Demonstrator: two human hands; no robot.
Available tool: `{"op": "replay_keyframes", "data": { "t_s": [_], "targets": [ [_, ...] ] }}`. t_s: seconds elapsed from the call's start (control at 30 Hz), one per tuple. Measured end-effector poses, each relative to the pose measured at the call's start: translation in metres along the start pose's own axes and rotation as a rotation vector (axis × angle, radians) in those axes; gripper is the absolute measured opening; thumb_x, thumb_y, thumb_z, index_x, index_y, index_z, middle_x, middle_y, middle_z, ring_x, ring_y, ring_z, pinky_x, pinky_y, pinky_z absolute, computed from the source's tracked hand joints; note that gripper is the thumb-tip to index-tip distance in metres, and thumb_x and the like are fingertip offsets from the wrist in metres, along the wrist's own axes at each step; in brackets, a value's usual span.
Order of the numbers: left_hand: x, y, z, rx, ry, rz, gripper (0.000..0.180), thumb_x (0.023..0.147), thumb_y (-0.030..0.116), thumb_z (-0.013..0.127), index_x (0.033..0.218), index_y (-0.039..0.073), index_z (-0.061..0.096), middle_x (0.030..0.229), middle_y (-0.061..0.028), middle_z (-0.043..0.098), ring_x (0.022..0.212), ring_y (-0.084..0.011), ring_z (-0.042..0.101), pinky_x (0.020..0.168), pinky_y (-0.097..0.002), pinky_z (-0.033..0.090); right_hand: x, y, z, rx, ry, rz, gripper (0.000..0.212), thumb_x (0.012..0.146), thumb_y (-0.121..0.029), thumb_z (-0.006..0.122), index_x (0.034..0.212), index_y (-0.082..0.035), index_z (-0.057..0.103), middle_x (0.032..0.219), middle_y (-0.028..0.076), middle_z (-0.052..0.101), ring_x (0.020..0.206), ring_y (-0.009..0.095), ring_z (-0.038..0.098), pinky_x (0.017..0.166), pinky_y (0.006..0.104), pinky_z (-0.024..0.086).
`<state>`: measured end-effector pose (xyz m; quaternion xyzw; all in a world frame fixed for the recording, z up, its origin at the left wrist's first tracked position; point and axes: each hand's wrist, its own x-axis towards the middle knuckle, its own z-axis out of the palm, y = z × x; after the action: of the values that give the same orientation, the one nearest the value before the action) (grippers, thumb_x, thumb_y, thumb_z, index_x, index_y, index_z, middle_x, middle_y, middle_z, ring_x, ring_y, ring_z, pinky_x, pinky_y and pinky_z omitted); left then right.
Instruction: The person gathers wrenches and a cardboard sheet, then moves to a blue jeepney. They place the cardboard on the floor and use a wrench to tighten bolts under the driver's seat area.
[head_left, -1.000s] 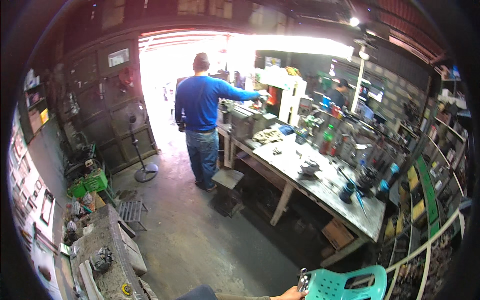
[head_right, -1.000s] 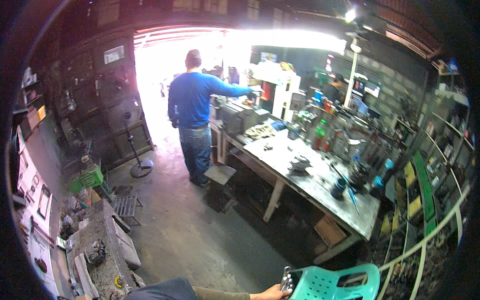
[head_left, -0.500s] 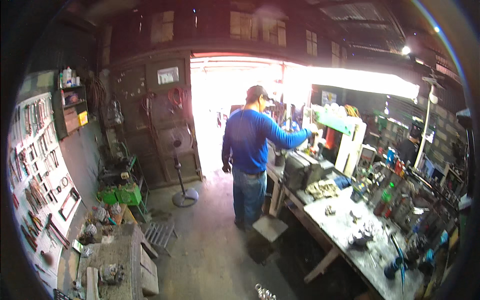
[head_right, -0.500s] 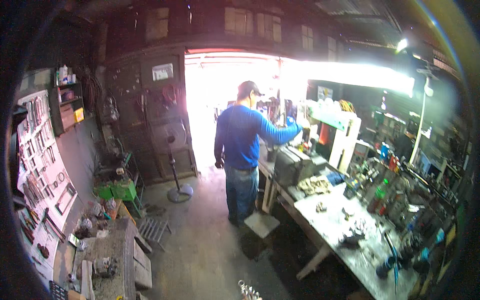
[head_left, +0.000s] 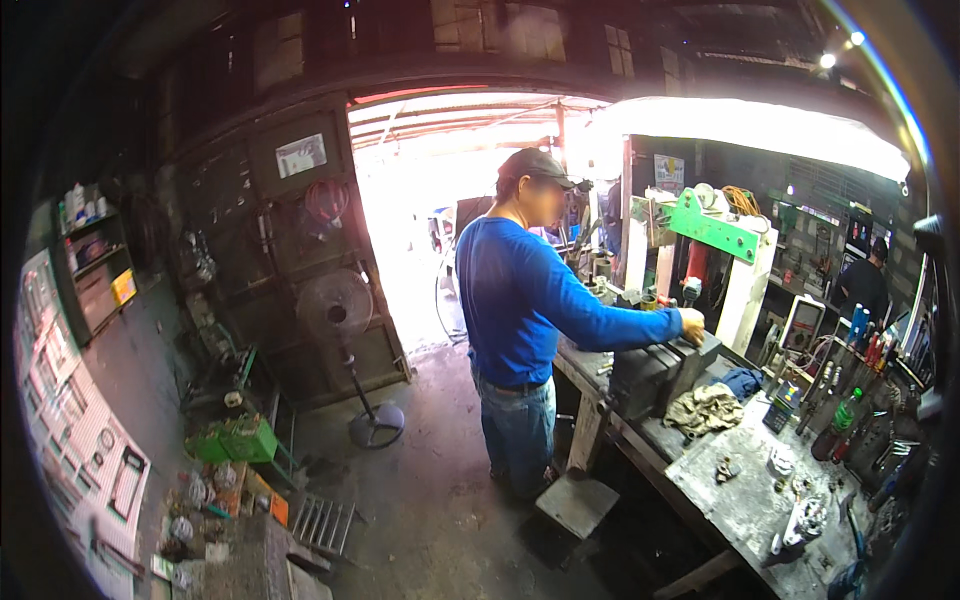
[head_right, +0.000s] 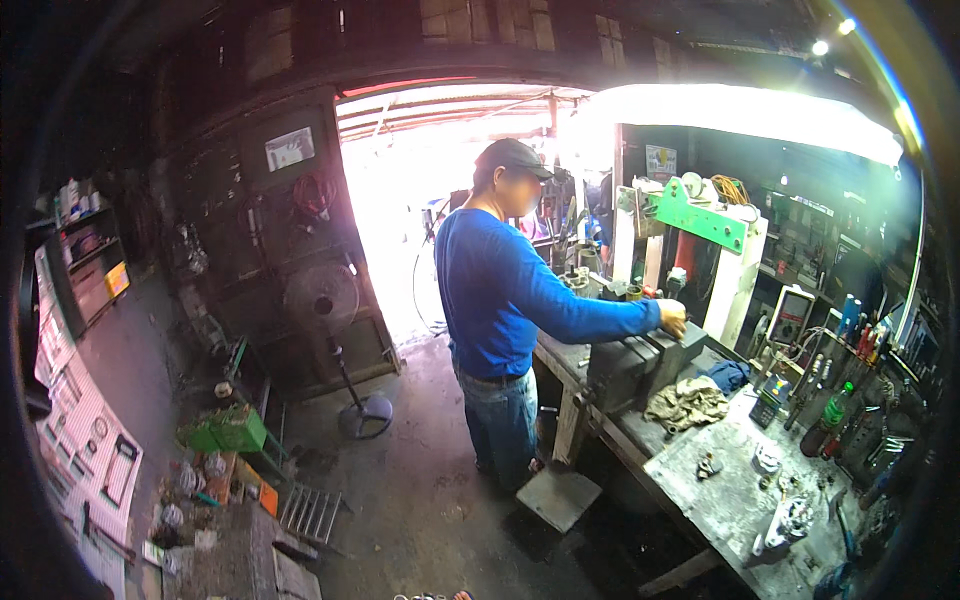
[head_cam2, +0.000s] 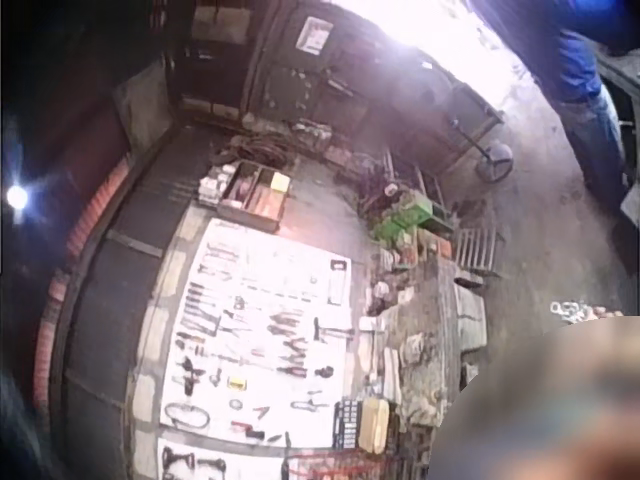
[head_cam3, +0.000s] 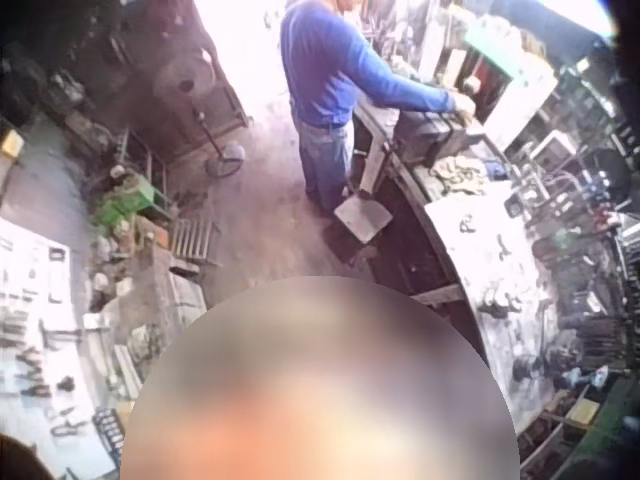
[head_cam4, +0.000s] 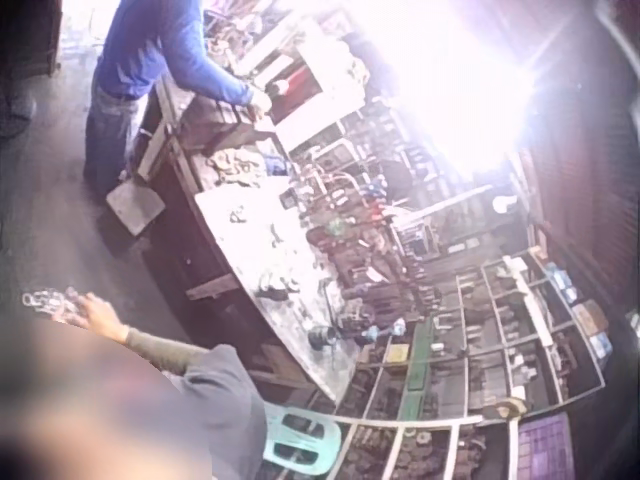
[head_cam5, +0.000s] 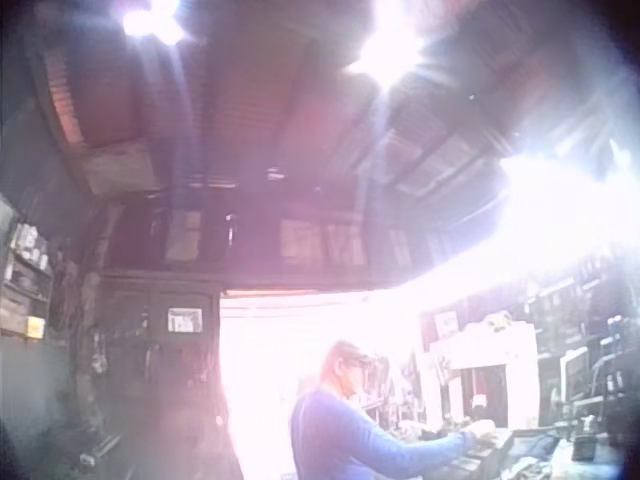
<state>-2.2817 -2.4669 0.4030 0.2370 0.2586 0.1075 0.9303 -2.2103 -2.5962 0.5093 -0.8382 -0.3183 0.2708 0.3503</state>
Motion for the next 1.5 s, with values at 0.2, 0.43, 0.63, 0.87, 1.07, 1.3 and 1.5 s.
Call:
{"op": "replay_keyframes", "data": {
  "t_s": [0.2,0.43,0.63,0.87,1.07,1.3,1.5],
  "targets": [
    [0.12,0.127,0.039,-0.046,0.278,-0.048,0.015,0.102,0.02,0.052,0.107,0.009,0.062,0.094,-0.0049,0.065,0.078,-0.0158,0.062,0.066,-0.0291,0.054,0.192,-0.039,-0.002,0.046,0.033,-0.057,0.05,0.087,-0.041,0.064,0.12,-0.004,0.066,0.109,0.028,0.065,0.102,0.046,0.062,0.089,0.0502,0.05],
    [0.267,0.244,0.062,0.061,0.297,0.005,0.007,0.097,0.011,0.062,0.103,0.008,0.065,0.096,-0.0038,0.065,0.086,-0.0165,0.063,0.075,-0.0313,0.054,0.376,-0.09,-0.037,0.259,0.192,-0.166,0.03,0.074,-0.028,0.067,0.087,-0.001,0.067,0.079,0.023,0.066,0.077,0.039,0.066,0.071,0.0465,0.052],
    [0.411,0.323,0.057,-0.009,0.32,-0.065,0.021,0.098,0.018,0.064,0.114,0.004,0.064,0.109,-0.0101,0.066,0.102,-0.0231,0.064,0.087,-0.0365,0.056,0.548,-0.088,-0.034,0.199,0.299,-0.093,0.032,0.074,-0.029,0.071,0.093,-0.003,0.068,0.084,0.019,0.068,0.074,0.033,0.067,0.07,0.0423,0.054],
    [0.55,0.479,0.085,0.01,0.077,0.007,0.019,0.104,0.027,0.055,0.105,0.012,0.067,0.095,-0.0016,0.065,0.084,-0.0131,0.064,0.067,-0.0252,0.053,0.774,-0.115,-0.074,0.365,-0.128,-0.153,0.033,0.089,-0.027,0.068,0.109,-0.001,0.069,0.091,0.013,0.072,0.086,0.015,0.065,0.08,0.034,0.051],
    [0.691,0.553,0.075,0.453,0.16,-0.038,0.02,0.101,0.02,0.056,0.107,0.005,0.066,0.088,-0.0054,0.066,0.074,-0.0167,0.064,0.064,-0.0301,0.053,0.915,-0.129,-0.097,0.474,0.037,0.02,0.035,0.083,-0.025,0.073,0.106,0.001,0.068,0.087,0.015,0.07,0.078,0.024,0.066,0.072,0.0377,0.051],
    [0.912,0.605,0.057,0.292,-0.044,-0.162,0.014,0.094,0.019,0.064,0.084,0.012,0.058,0.076,0.0012,0.059,0.068,-0.0095,0.056,0.054,-0.022,0.042,1.063,-0.149,-0.154,1.149,0.279,0.08,0.013,0.088,-0.001,0.061,0.101,-0.003,0.063,0.085,0.001,0.064,0.074,0.01,0.058,0.063,0.0267,0.049],
    [1.049,0.668,0.171,0.196,0.051,-0.511,0.018,0.1,0.022,0.059,0.09,0.007,0.056,0.076,-0.0077,0.058,0.07,-0.0254,0.06,0.075,-0.0449,0.054,1.145,-0.134,-0.231,1.271,0.423,0.256,0.017,0.094,-0.003,0.058,0.111,-0.002,0.06,0.087,0.006,0.065,0.071,0.013,0.061,0.062,0.0271,0.051]
  ]
}}
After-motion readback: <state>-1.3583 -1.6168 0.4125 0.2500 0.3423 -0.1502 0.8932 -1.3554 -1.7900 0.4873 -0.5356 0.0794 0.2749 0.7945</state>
